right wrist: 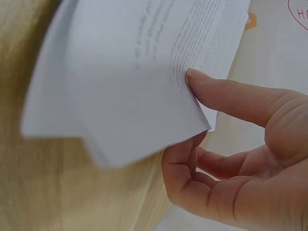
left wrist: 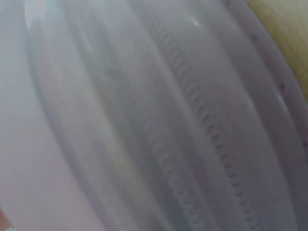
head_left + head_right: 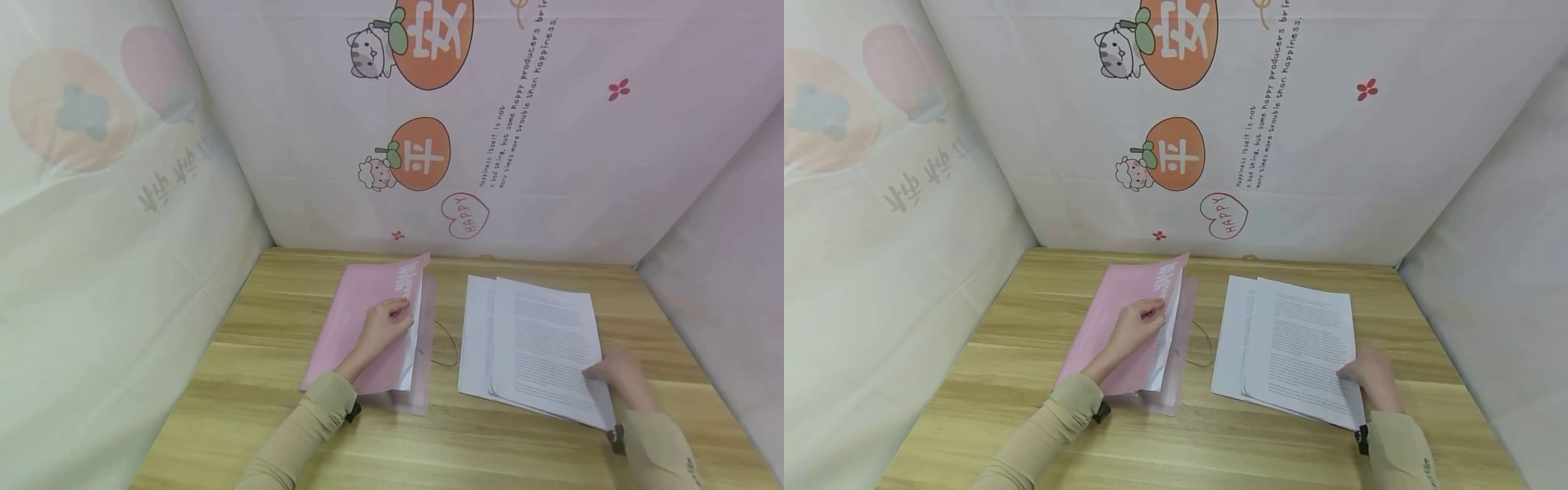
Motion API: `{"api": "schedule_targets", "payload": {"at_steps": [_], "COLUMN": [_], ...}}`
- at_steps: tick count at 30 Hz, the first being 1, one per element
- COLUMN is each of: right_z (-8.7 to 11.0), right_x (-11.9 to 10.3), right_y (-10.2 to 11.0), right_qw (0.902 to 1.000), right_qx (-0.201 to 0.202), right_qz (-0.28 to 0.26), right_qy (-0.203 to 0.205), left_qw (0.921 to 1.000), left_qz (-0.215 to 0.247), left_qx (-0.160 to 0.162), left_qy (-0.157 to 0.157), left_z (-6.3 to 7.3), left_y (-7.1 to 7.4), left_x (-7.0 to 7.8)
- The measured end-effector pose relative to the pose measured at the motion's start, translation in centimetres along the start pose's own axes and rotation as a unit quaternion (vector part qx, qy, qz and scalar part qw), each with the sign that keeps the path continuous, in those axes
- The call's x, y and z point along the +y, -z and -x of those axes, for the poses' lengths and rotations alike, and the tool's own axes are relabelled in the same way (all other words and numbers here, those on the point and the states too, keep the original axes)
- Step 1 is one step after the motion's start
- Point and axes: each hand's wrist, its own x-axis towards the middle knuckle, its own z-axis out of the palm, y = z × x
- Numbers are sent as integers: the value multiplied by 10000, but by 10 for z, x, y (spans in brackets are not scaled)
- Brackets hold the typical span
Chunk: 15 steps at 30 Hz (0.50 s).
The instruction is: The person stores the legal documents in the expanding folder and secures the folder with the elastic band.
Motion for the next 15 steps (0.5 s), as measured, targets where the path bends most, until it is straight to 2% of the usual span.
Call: {"api": "schedule_targets", "payload": {"at_steps": [7,15], "right_z": [0,0], "right_x": [-2,1], "right_y": [0,1], "right_qw": [9998,9999], "right_qx": [-83,-72], "right_qz": [94,56], "right_qy": [-158,146], "left_qw": [10000,10000], "left_qz": [46,69], "left_qx": [-33,-23], "left_qy": [-3,27], "left_z": [0,0], "left_y": [0,0], "left_x": [-1,0]}}
